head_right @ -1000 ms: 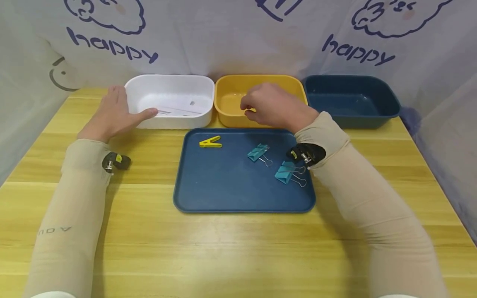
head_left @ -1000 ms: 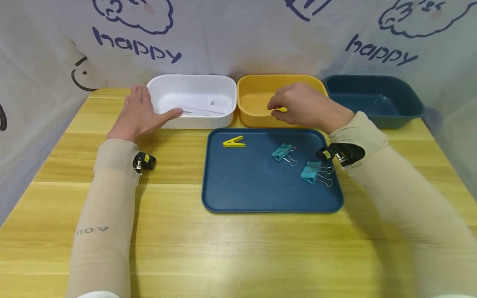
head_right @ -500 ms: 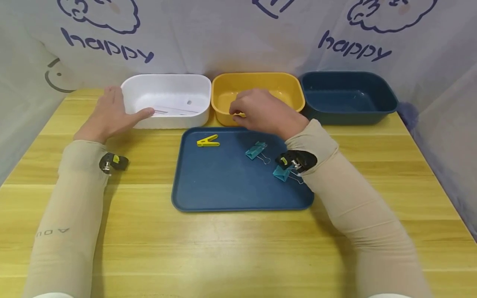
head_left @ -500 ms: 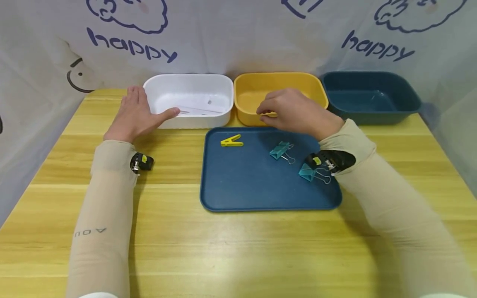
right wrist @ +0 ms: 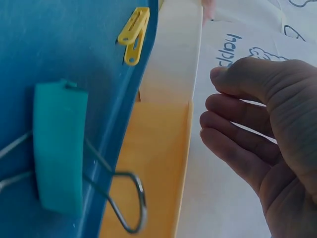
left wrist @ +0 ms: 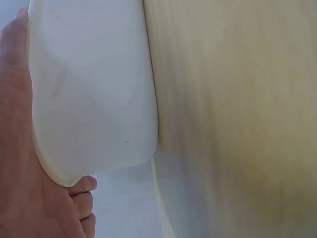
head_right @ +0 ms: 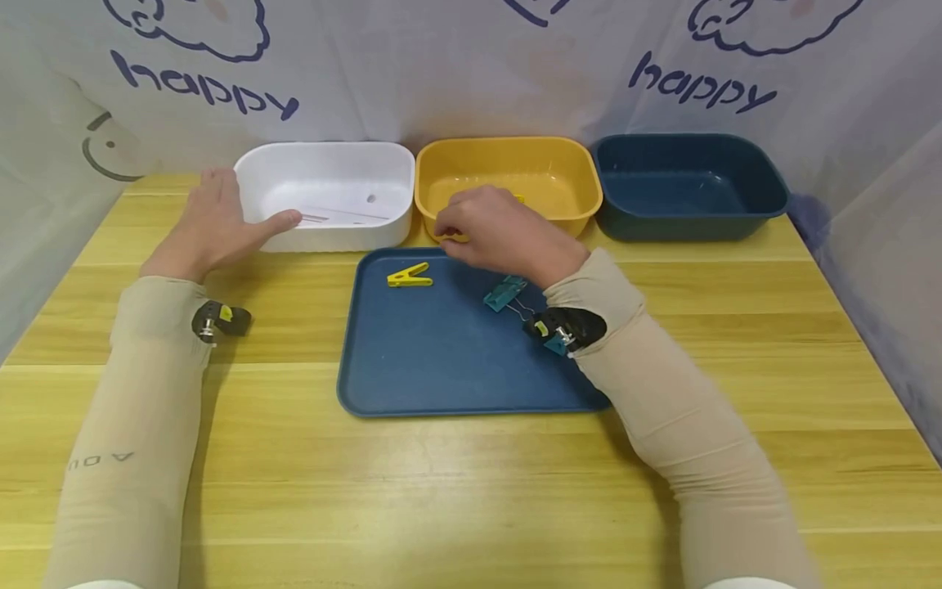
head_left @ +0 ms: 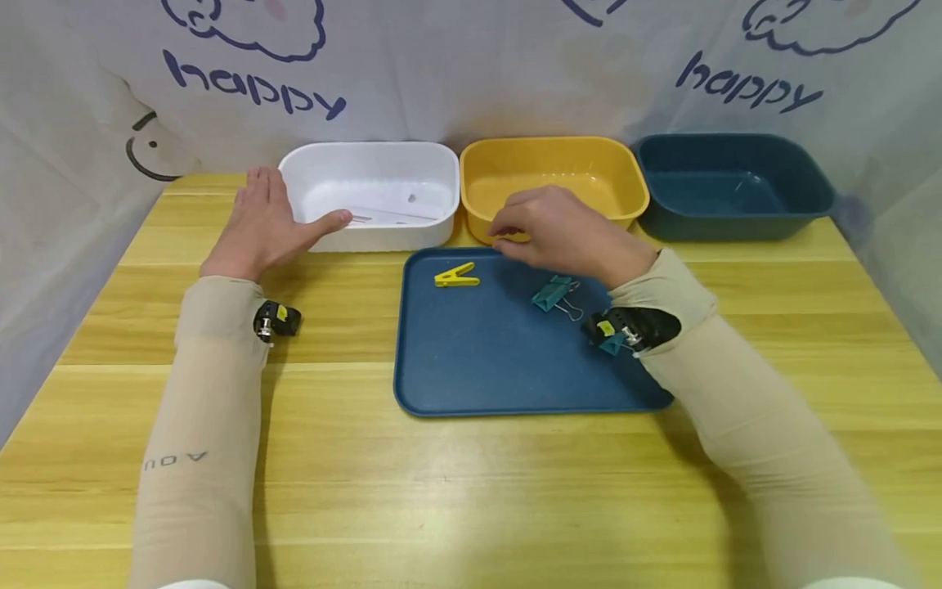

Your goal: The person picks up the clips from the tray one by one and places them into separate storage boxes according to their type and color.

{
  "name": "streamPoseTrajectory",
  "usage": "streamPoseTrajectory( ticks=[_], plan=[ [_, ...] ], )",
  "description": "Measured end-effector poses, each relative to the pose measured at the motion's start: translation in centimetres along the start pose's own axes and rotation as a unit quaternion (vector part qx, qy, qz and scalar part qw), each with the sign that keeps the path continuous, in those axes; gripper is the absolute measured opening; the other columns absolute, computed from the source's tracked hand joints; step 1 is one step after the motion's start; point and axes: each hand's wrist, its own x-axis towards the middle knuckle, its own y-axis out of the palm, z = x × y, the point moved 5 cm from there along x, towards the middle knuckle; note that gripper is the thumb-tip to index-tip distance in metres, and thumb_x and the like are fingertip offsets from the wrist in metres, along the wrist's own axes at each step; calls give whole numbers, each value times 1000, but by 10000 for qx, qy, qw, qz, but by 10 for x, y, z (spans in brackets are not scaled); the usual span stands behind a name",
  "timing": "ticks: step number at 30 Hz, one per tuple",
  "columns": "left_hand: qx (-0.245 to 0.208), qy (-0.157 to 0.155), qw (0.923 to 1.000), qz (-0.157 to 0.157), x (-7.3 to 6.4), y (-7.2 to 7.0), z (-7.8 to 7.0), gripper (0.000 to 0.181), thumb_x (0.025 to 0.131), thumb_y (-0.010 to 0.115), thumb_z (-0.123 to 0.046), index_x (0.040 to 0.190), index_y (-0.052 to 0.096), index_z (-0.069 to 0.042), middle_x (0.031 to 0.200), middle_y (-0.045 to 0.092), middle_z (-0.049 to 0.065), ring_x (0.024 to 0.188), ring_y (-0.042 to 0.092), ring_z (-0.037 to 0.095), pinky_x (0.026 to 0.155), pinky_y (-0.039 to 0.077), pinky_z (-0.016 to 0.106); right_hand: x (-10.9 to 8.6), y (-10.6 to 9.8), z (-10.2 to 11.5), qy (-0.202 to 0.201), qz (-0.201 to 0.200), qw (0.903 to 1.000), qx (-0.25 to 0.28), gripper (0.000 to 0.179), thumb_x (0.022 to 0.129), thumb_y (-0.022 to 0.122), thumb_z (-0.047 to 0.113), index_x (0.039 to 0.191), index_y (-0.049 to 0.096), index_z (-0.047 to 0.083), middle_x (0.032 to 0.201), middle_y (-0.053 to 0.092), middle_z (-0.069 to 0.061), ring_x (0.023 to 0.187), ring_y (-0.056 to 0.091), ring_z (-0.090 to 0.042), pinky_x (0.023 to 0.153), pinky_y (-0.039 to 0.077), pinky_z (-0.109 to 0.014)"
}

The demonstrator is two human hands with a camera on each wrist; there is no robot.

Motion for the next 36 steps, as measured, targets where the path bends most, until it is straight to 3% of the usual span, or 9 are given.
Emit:
streamPoseTrajectory(
  ticks=[36],
  plan=[
    [99, -70, 9999, 19, 1, 0, 0, 133, 84, 37, -92, 160, -21, 1, 169, -26, 22, 159, -23, 42, 134, -9, 58, 18, 43, 6, 153, 547, 9977, 375, 33, 97, 73, 26, 126, 75, 11, 118, 75, -6, 102, 69, -20, 95, 60, -34]
  ],
)
